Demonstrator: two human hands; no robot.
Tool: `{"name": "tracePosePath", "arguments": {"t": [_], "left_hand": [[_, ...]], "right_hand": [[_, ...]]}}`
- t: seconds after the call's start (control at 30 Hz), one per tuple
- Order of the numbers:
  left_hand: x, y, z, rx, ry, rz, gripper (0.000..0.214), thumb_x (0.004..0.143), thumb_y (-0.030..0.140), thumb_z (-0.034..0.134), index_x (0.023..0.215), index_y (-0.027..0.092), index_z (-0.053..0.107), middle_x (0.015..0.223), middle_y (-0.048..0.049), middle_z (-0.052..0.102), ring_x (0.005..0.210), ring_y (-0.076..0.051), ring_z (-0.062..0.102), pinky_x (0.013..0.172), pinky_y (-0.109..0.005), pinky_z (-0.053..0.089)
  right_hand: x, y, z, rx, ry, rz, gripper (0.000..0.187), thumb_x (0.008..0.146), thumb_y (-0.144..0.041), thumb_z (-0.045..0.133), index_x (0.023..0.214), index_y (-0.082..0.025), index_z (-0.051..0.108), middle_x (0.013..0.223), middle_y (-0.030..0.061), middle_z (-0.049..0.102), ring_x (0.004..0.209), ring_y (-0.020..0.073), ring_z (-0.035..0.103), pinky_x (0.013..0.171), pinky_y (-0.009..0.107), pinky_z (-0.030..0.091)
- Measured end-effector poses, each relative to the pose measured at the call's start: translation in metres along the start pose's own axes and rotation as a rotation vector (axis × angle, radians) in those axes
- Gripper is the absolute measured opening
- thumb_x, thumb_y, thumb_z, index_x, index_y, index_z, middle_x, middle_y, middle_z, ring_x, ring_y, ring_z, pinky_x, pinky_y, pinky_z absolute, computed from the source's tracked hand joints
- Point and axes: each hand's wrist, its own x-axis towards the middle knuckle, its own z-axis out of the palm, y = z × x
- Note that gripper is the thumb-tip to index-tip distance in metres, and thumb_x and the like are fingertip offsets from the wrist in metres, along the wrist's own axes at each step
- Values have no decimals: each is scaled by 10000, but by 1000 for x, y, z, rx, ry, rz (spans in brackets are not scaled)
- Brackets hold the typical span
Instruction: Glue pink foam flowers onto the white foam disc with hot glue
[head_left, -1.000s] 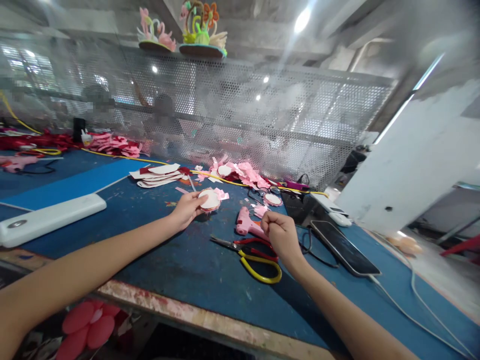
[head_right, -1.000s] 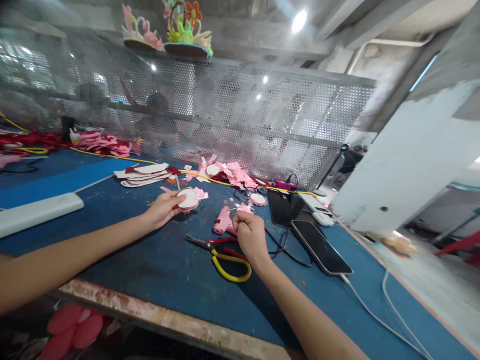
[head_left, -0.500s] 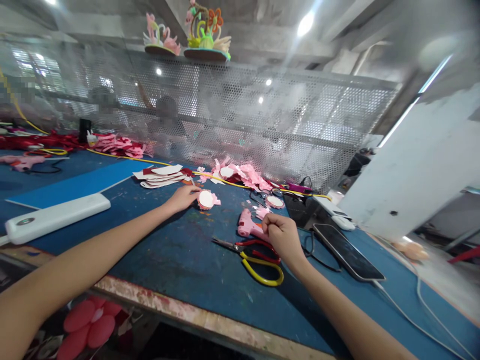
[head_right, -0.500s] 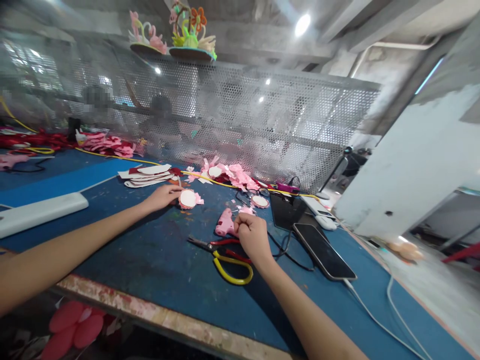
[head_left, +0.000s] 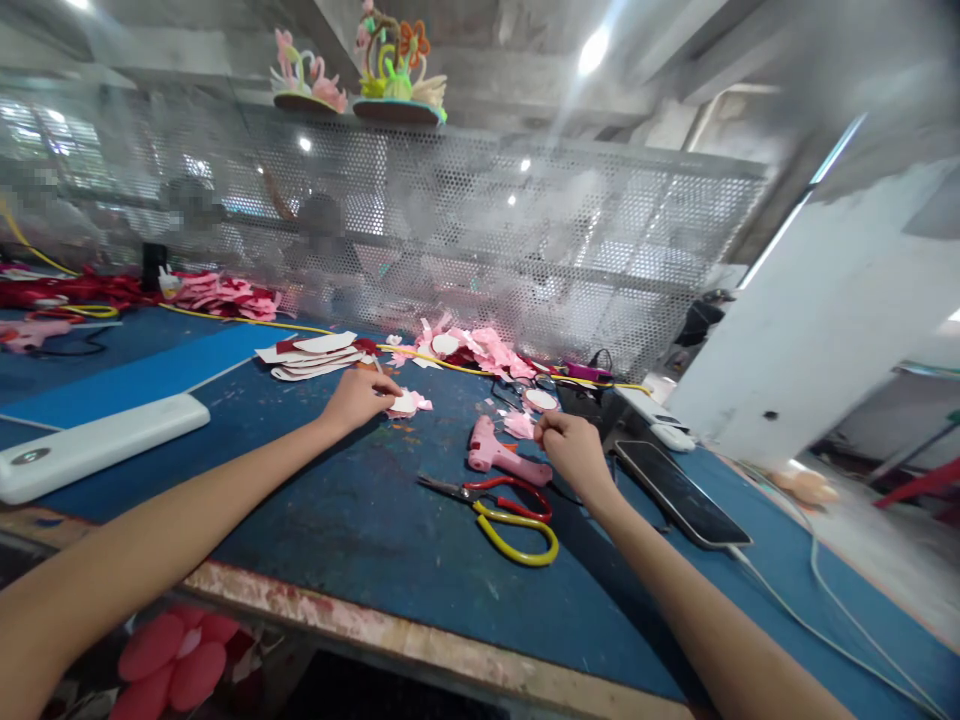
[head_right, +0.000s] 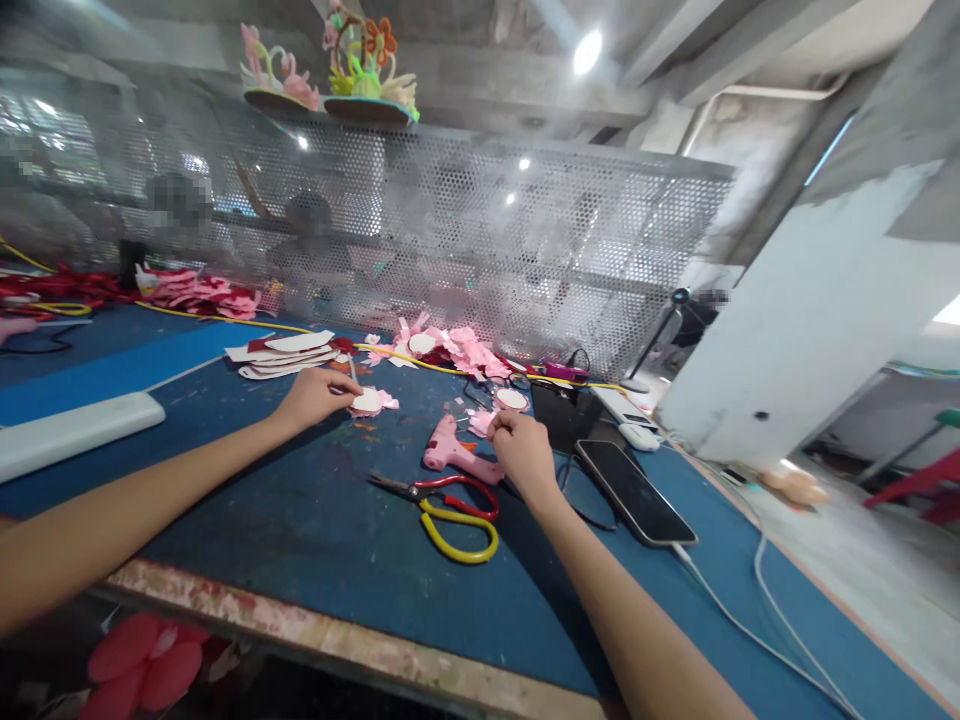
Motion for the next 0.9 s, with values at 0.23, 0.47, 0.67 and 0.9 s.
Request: {"name": "tracePosePath", "arguments": {"t": [0.23,0.47,0.67,0.9], "left_hand": [[2,-2,1,-124,-10,-75,41,553,159,704,589,173,691,604,-33,675,583,-153,611,607,-240,466],[-22,29,23,-420,-172,-163,196,619,322,712,680,147,646,608,-39,671,546,-148,619,553,-254,504],[-51,65,34,-449,-338,-149,212,620,314,726,588,131,623,488,-14,608,444,-104,544,462,-199,436],[-62,73,31,-319,-362,-85,176,647,271,675,584,115,624,500,-28,620,453,-104,539,455,-187,394]], "right_hand": [[3,8,6,-46,-84,-26,186,612,-137,428,593,-161,612,463,-9,537,454,134,470,487,237,309],[-18,-21,12,67,-74,-217,149,762,-211,480,828,-152,600,767,39,645,655,141,568,627,248,426],[-48,-57,16,122,-236,-469,144,816,-223,519,891,-170,630,768,29,656,648,125,585,614,228,441],[-55,-62,18,30,-217,-519,103,818,-190,538,825,-169,639,771,39,677,667,141,595,636,247,442]]}}
